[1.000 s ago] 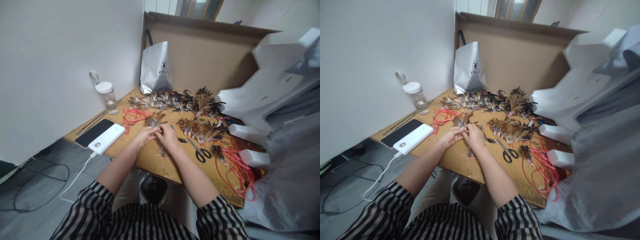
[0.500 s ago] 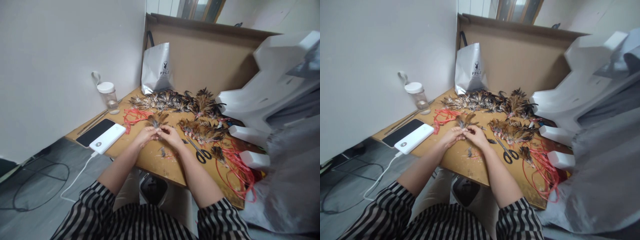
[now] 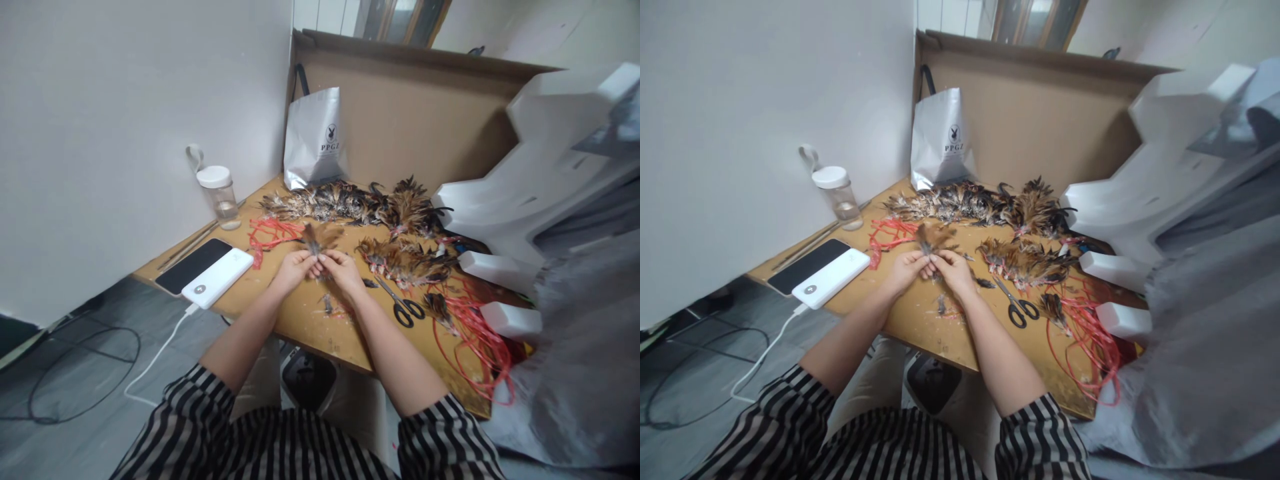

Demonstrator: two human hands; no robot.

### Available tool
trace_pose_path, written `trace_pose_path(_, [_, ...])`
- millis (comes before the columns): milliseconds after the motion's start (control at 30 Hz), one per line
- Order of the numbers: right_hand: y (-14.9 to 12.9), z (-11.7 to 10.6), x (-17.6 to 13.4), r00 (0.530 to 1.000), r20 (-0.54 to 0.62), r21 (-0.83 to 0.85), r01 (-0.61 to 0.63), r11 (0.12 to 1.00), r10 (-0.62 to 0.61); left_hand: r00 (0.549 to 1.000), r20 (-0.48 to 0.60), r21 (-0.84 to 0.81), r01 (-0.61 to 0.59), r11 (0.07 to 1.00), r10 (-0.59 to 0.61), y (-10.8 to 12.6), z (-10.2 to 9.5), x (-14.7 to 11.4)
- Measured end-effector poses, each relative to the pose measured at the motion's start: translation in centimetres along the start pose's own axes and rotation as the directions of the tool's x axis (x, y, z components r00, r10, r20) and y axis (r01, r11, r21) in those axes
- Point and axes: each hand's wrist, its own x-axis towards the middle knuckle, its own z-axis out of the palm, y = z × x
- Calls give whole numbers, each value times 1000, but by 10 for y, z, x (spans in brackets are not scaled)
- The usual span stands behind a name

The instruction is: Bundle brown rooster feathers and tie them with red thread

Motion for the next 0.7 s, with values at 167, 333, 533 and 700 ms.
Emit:
trace_pose_path(167, [-2,9,9,987,68,-295,156,943,-142,908,-413,-209,-163,964,64,18,-28,-7])
trace_pose_path(333, [-12,49,27,875,388,-718,484,500,-290,831,-543,-275,-307,911,116,45,-52,-21])
trace_pose_path(533, [-5,108,45,749,615,-755,649,92,-247,801,-574,-268,-379,886,169,62,-66,-31])
trace_pose_path(700, [-4,112,56,764,574,-761,630,153,-294,816,-551,-251,-361,898,174,68,-64,-30])
